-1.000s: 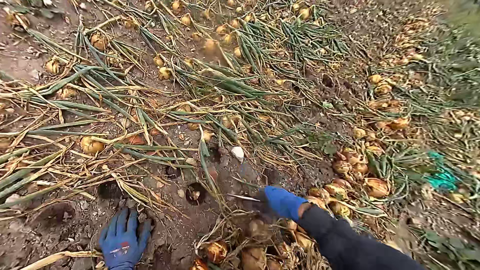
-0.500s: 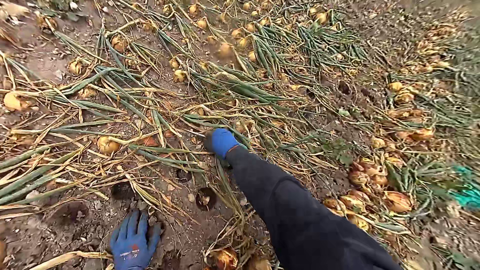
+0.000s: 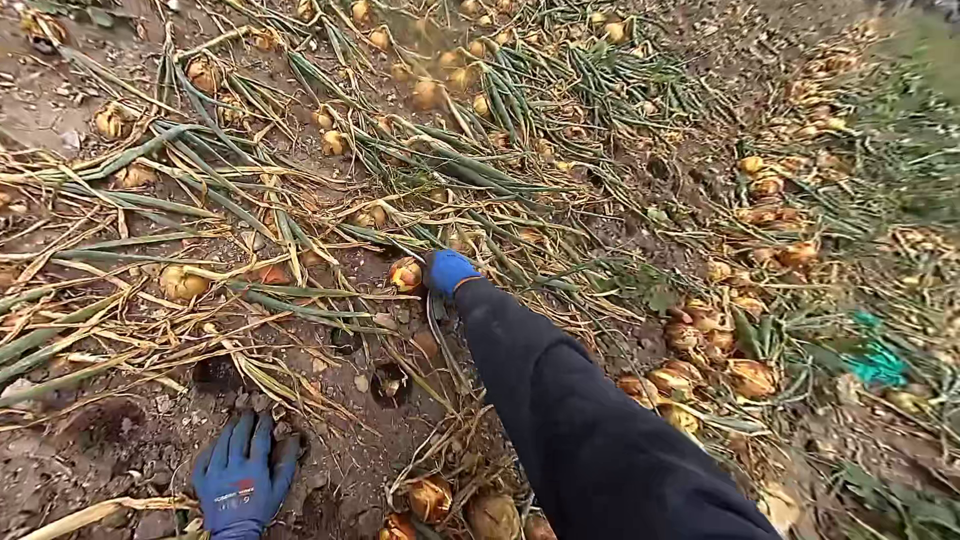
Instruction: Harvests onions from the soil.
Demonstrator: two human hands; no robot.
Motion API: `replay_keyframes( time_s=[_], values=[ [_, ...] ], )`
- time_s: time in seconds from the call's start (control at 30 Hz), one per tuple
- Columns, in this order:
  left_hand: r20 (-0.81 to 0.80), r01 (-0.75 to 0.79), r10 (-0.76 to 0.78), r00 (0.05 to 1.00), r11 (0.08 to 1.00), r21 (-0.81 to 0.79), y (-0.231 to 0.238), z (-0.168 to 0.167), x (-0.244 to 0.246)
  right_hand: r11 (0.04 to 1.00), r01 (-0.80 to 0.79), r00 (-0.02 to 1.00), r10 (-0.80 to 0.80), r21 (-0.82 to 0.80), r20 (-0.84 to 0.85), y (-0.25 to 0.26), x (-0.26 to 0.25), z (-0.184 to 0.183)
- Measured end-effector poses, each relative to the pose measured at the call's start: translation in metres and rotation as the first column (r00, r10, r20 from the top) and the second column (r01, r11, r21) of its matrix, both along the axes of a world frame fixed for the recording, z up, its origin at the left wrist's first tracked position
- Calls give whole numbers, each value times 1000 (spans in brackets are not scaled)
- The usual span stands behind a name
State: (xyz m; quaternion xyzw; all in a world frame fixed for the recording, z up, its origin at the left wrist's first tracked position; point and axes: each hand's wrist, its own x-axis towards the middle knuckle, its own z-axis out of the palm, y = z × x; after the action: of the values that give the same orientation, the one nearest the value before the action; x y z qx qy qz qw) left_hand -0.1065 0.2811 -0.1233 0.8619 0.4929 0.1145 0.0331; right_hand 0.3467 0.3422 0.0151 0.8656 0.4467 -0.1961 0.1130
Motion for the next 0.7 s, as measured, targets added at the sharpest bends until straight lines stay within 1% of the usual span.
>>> replay_keyframes(
  time_s=[0.07,0.1,0.13,0.17,0.23,0.3,0.33,0.37,0.4,0.43,0.47,0.5,0.53,0.57,0.6,0.63,0.67,0.7],
  values=[
    [-8,2,-2,1000,1000,-20,9,-1,-4,989,-149,989,149,-9,-16,-7,-6,3],
    [-12,6,-6,1000,999,-51,11,-3,-8,974,-225,974,223,-31,-38,-20,-13,8],
    [-12,11,-12,1000,995,-102,10,-6,-11,962,-267,963,264,-54,-61,-39,-17,15],
    [-17,20,-23,1000,986,-167,5,-8,-16,959,-273,960,268,-75,-78,-68,-18,20],
    [-24,31,-38,999,969,-246,3,-9,-18,966,-224,973,214,-128,-87,-147,-10,37],
    [-12,36,-40,999,968,-247,-2,-1,-15,967,-120,991,106,-224,-76,-245,1,55],
    [-9,38,-41,999,975,-217,-4,3,-13,961,-89,996,78,-263,-52,-306,8,50],
    [-5,40,-42,999,986,-162,-4,1,-12,968,-95,995,94,-232,-13,-370,23,26],
    [-9,36,-37,999,995,-93,-3,-10,-13,971,-91,996,88,-222,-25,-419,35,4],
    [-9,27,-27,1000,999,-19,0,-26,-15,955,-53,997,33,-293,-73,-441,42,-5],
    [-19,29,-29,999,999,25,4,-33,-15,935,-14,992,-32,-354,-123,-438,45,-6],
    [-34,34,-32,999,999,42,6,-32,-14,944,7,989,-56,-330,-138,-421,49,-4],
    [-56,34,-32,998,999,27,4,-27,-14,972,27,994,-51,-234,-98,-394,54,-3],
    [-58,38,-38,998,999,-13,2,-14,-10,995,53,998,-56,-80,-32,-357,57,0],
    [-53,44,-48,997,996,-81,1,2,-5,991,79,997,-81,107,17,-306,58,9],
    [-52,38,-45,998,991,-132,1,13,-2,960,76,995,-89,269,35,-248,60,23],
    [-52,30,-39,998,986,-161,3,20,2,933,80,995,-95,351,25,-192,65,33],
    [-47,27,-35,998,985,-170,3,21,3,917,66,996,-85,394,29,-141,73,33]
  ],
)
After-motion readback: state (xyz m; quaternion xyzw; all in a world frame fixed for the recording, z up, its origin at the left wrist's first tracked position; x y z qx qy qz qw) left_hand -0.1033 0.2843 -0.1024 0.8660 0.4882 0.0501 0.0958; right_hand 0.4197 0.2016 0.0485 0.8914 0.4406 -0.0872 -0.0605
